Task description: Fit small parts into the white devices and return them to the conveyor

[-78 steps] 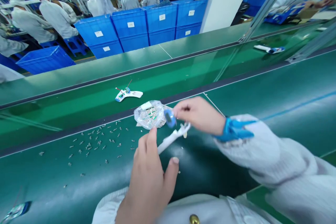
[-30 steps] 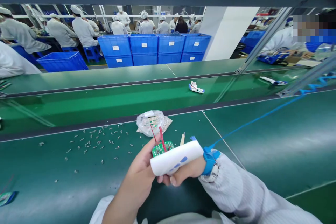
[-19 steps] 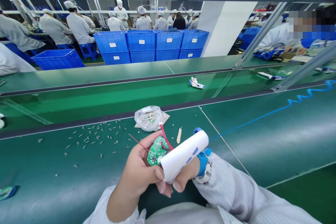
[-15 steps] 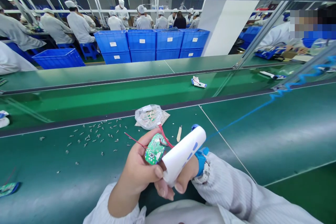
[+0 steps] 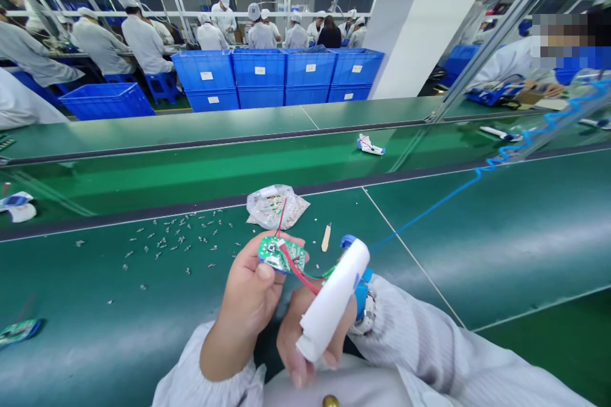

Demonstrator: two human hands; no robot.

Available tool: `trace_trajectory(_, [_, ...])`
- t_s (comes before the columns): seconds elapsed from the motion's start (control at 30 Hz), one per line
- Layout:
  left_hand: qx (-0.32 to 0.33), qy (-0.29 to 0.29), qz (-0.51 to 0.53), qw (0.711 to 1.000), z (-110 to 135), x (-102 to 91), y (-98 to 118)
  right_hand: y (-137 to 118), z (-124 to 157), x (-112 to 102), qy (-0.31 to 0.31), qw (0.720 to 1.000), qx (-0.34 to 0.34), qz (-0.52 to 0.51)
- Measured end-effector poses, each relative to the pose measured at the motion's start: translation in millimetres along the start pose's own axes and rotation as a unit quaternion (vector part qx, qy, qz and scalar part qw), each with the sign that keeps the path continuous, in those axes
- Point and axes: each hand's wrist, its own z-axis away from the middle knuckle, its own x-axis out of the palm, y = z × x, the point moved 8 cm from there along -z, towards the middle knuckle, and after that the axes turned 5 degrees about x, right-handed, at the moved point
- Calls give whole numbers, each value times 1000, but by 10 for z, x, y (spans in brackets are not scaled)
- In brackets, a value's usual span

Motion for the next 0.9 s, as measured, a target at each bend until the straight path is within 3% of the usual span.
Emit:
trace_trajectory(0.07, [6,14,-15,1000,-2,-43,44,-28,47,-46,47,998,10,36])
trace_trajectory(0.13, [17,32,-37,999,7,-107,101,-124,224,-276,217,973,-1,83])
trace_trajectory(0.17, [20,41,-53,998,16,-140,126,-203,397,-425,338,936,-17,99])
trace_trajectory(0.23, [21,53,-88,994,40,-187,156,-366,827,-594,549,826,-57,113])
trace_trajectory(0.3, [13,58,-126,990,66,-203,159,-503,1135,-564,663,735,-94,110])
trace_trajectory(0.37, [8,58,-158,986,87,-193,156,-662,1200,-427,690,700,-124,133])
trace_trajectory(0.4, [9,57,-173,983,94,-184,157,-743,1167,-345,688,697,-134,153])
trace_trajectory(0.5, [18,59,-228,972,114,-166,186,-861,939,-178,657,722,-125,179])
trace_trajectory(0.7, [27,96,-337,936,196,-191,315,-721,792,-226,656,741,-108,96])
trace_trajectory(0.9, [-11,72,-263,962,172,-208,178,-817,829,-217,651,722,-153,178])
